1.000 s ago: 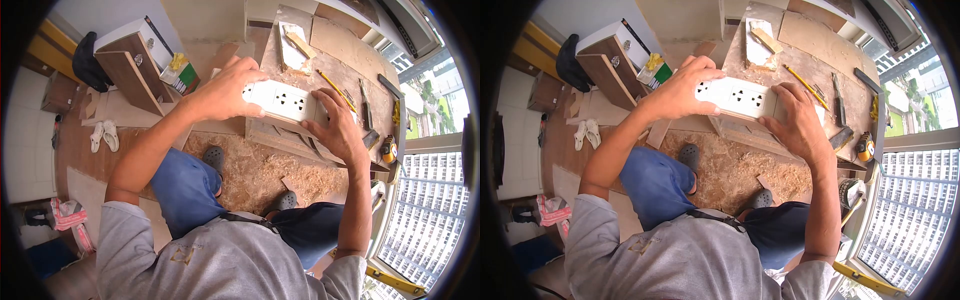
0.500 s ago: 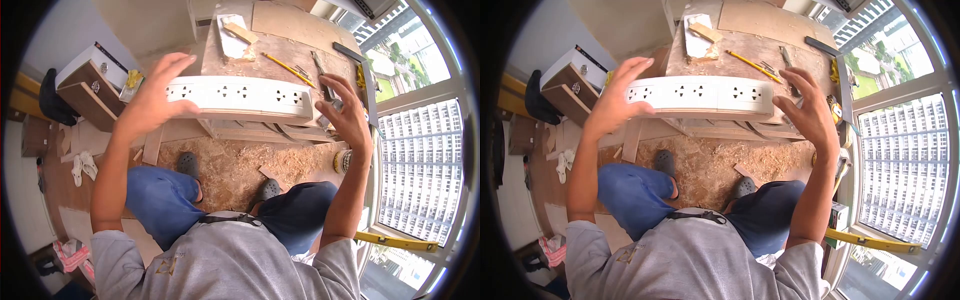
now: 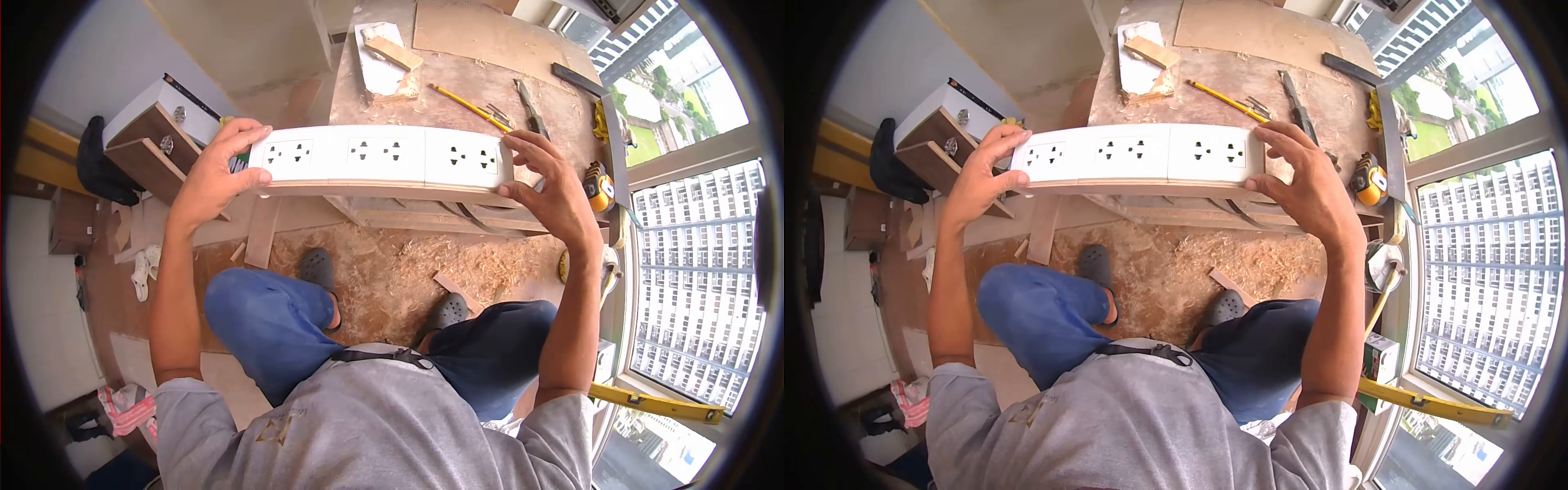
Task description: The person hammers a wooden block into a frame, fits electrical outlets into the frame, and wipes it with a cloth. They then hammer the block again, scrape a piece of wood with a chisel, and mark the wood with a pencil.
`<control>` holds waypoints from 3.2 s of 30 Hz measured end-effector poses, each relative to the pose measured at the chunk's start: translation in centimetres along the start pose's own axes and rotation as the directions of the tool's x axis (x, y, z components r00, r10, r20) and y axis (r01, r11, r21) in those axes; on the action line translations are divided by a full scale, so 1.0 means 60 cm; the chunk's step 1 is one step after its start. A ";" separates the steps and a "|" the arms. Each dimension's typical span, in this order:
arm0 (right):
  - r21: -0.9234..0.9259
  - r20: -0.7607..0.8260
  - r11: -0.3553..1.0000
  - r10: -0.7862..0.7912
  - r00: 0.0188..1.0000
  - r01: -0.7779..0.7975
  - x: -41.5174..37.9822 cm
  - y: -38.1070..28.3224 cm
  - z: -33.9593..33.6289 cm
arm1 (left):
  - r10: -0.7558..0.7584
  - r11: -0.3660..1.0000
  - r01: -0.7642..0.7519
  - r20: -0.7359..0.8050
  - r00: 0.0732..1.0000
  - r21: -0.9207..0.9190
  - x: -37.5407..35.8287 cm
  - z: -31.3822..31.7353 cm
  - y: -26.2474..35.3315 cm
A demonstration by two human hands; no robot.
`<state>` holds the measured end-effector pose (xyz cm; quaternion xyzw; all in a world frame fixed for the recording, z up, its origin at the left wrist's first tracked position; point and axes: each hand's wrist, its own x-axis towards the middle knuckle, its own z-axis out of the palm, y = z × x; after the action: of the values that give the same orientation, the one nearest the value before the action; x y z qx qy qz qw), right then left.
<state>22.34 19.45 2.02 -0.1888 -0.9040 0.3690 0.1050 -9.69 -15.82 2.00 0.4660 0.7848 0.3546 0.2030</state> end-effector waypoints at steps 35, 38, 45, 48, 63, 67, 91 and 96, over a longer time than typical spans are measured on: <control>-0.056 -0.071 0.977 -0.211 0.975 0.207 0.003 0.027 0.023 | 0.353 0.908 -0.379 0.163 0.921 0.180 0.128 0.145 0.114; -0.031 -0.059 0.984 -0.174 0.983 0.173 0.000 0.025 0.028 | 0.384 0.893 -0.413 0.177 0.906 0.180 0.135 0.149 0.103; 0.035 -0.122 0.975 -0.212 0.970 0.217 0.005 0.047 0.039 | 0.428 0.868 -0.434 0.082 0.900 0.240 0.127 0.174 0.113; 0.024 -0.112 0.978 -0.204 0.973 0.208 0.004 0.047 0.036 | 0.435 0.875 -0.443 0.084 0.897 0.196 0.140 0.197 0.117; 0.039 -0.100 0.975 -0.214 0.972 0.219 0.004 0.041 0.030 | 0.418 0.883 -0.438 0.141 0.897 0.171 0.163 0.196 0.123; 0.032 -0.083 0.977 -0.209 0.974 0.212 0.004 0.039 0.032 | 0.415 0.890 -0.434 0.148 0.898 0.138 0.163 0.193 0.125; -0.108 -0.132 0.984 -0.159 0.978 0.145 -0.021 -0.027 0.016 | -0.015 0.995 0.031 -0.167 0.986 0.092 -0.056 0.002 0.020; -0.114 -0.070 0.993 -0.053 0.996 0.045 0.002 -0.022 0.031 | -0.051 0.998 0.056 -0.214 0.975 0.015 -0.052 0.036 0.007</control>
<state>21.23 17.45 1.64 -0.1856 -0.9231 0.3079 0.1364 -6.54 -17.62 0.82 0.4061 0.8180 0.3888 0.1219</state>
